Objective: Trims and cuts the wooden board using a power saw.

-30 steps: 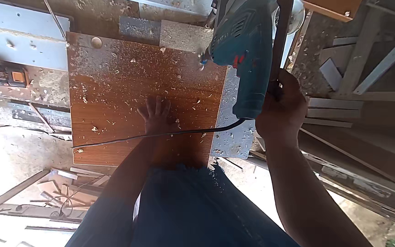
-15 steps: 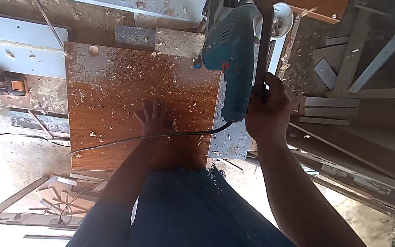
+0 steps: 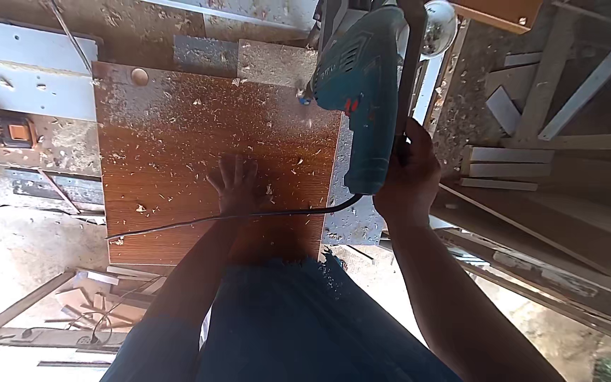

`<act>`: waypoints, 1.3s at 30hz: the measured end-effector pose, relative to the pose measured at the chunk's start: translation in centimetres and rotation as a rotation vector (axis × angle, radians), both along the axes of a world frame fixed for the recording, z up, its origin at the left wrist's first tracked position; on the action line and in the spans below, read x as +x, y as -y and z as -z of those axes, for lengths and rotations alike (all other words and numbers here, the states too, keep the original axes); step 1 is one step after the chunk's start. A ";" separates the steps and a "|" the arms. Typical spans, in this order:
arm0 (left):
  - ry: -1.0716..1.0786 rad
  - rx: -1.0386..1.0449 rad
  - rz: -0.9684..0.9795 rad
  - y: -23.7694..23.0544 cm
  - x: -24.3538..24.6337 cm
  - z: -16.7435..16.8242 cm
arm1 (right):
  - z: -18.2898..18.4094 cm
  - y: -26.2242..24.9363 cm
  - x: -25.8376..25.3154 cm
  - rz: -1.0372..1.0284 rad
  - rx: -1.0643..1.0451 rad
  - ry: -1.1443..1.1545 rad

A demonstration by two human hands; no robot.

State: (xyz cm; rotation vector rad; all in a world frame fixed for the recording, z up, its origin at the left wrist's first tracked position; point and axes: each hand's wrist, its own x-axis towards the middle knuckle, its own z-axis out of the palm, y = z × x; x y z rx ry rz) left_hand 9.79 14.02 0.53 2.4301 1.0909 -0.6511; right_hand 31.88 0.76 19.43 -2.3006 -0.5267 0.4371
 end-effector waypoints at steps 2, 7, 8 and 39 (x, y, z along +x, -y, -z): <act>-0.039 -0.014 0.006 -0.1 0.0 -0.1 | 0.0 0.1 0.1 -0.003 -0.015 0.005; 0.055 0.028 -0.005 0.1 -0.4 0.7 | -1.3 -0.4 0.2 0.008 -0.082 -0.043; 0.061 0.029 -0.008 0.1 -0.4 0.7 | -1.3 -0.4 0.1 0.010 -0.086 -0.040; 0.040 0.033 0.012 0.0 -0.4 0.0 | 0.0 -0.1 -0.3 0.011 -0.035 -0.006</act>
